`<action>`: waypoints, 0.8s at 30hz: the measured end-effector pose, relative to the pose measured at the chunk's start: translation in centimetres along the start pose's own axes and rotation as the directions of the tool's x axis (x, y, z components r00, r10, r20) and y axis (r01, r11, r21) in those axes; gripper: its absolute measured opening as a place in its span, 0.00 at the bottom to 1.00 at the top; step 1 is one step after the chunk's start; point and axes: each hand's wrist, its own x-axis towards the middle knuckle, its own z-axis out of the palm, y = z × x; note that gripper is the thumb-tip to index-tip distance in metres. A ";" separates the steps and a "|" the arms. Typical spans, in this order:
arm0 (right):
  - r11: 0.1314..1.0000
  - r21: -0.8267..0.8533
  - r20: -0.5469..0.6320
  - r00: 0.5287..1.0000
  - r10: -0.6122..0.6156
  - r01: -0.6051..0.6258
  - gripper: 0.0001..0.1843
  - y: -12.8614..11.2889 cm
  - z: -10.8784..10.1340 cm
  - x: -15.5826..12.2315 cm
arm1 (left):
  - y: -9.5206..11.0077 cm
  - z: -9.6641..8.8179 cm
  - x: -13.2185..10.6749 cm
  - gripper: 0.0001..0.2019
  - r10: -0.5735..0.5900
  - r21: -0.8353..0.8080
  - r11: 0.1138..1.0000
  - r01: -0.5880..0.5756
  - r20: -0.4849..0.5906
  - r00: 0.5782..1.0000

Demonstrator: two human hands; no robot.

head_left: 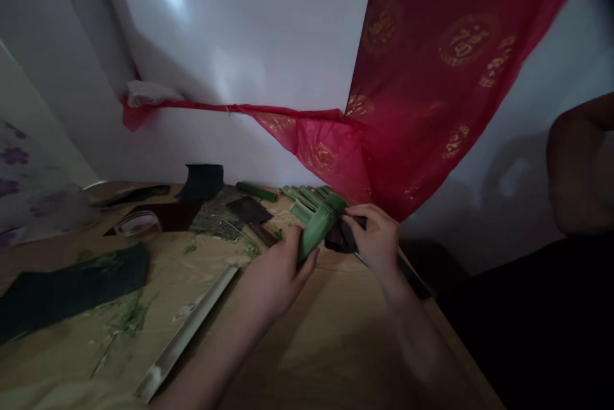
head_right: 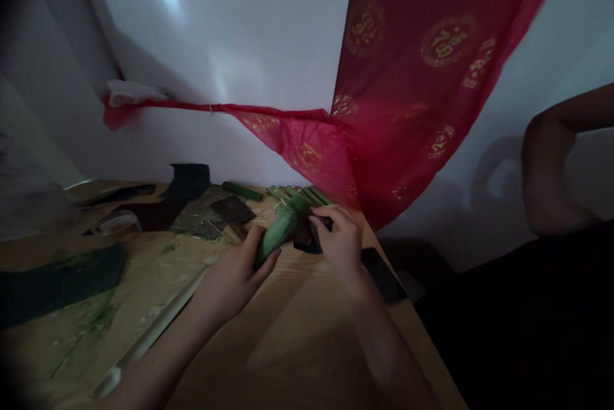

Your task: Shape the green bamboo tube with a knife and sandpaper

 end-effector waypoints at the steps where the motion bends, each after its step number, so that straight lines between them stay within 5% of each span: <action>1: 1.000 0.004 -0.026 1.000 -0.010 0.010 0.04 0.0 -0.4 0.3 | 0.0 -0.1 0.0 0.13 -0.005 -0.013 1.000 0.005 -0.001 1.000; 4: 0.994 -0.008 -0.040 0.993 -0.109 0.109 0.05 -1.1 -1.4 0.7 | -0.4 -0.2 0.0 0.13 -0.005 -0.067 0.998 0.004 -0.009 1.000; 8: 0.982 0.079 0.160 0.970 -0.180 0.169 0.08 -3.7 -1.0 0.1 | -0.6 -0.1 0.0 0.12 0.002 -0.105 0.994 -0.006 -0.042 0.999; 14: 0.993 0.067 0.124 0.987 -0.101 0.093 0.07 -4.2 0.3 -0.9 | -0.3 0.5 -0.1 0.13 0.015 0.037 0.999 -0.015 0.018 1.000; 19: 0.994 0.042 0.079 0.992 0.096 -0.099 0.11 -3.7 0.2 -1.3 | -0.2 1.1 -0.2 0.15 0.019 0.112 0.994 -0.019 -0.004 1.000; 24: 0.998 -0.064 0.168 0.986 0.005 0.005 0.10 -4.3 0.1 -1.4 | -0.1 1.5 0.0 0.14 0.017 0.165 0.986 -0.016 -0.006 1.000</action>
